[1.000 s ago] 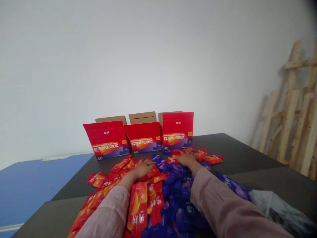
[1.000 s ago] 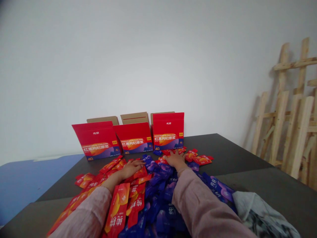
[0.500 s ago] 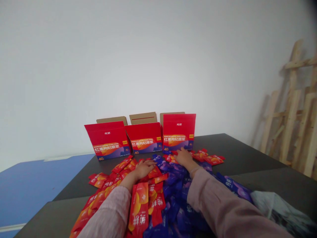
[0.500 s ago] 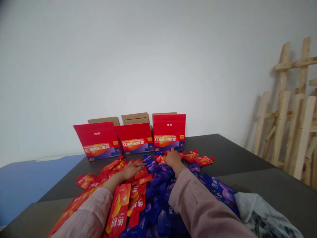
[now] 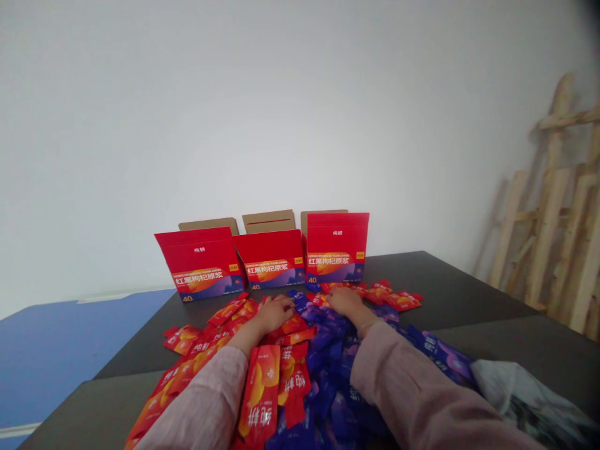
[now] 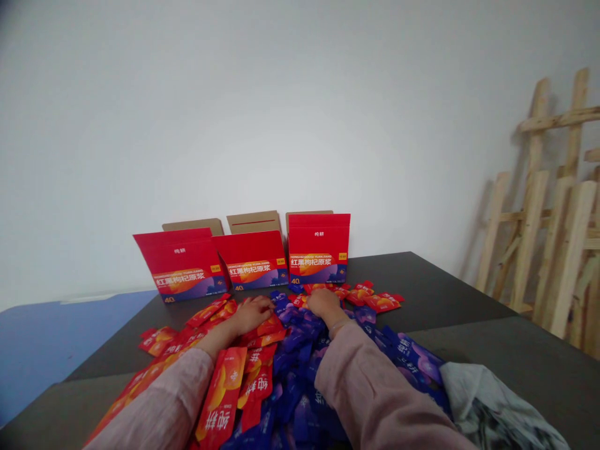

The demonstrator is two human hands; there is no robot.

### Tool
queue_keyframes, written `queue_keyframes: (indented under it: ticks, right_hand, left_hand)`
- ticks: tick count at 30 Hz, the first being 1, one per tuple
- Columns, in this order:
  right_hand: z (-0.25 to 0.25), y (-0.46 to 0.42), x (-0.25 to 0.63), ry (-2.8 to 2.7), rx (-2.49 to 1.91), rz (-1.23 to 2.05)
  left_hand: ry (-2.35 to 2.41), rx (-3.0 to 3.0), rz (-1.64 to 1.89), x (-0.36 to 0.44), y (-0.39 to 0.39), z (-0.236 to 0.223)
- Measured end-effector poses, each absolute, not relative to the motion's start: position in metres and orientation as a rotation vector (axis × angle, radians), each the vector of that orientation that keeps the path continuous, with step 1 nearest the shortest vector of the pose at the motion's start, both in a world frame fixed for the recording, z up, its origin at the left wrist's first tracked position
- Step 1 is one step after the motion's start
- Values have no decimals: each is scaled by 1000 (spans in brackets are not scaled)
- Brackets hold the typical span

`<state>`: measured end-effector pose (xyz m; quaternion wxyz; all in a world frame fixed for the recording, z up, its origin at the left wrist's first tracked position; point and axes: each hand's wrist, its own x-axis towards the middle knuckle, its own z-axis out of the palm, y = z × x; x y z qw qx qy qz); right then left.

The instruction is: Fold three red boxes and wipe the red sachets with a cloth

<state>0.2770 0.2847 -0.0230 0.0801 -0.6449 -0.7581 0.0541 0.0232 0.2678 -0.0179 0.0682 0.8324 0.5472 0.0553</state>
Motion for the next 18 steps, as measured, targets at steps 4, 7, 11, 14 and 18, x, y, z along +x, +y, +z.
queue_keyframes:
  ticks: [4, 7, 11, 14, 18]
  right_hand:
    - [-22, 280, 275, -2179, -1983, 147]
    - [-21, 277, 273, -2131, -1996, 136]
    - [-19, 271, 272, -2118, -1971, 121]
    - [-18, 269, 272, -2127, -1941, 123]
    - [-20, 269, 272, -2106, -1936, 142]
  left_hand:
    - [1630, 2574, 272, 52, 272, -6]
    - [1543, 2602, 252, 75, 282, -3]
    - [1530, 2540, 149, 95, 299, -11]
    - [1531, 2501, 78, 101, 308, -17]
    - [1517, 2484, -11, 103, 314, -21]
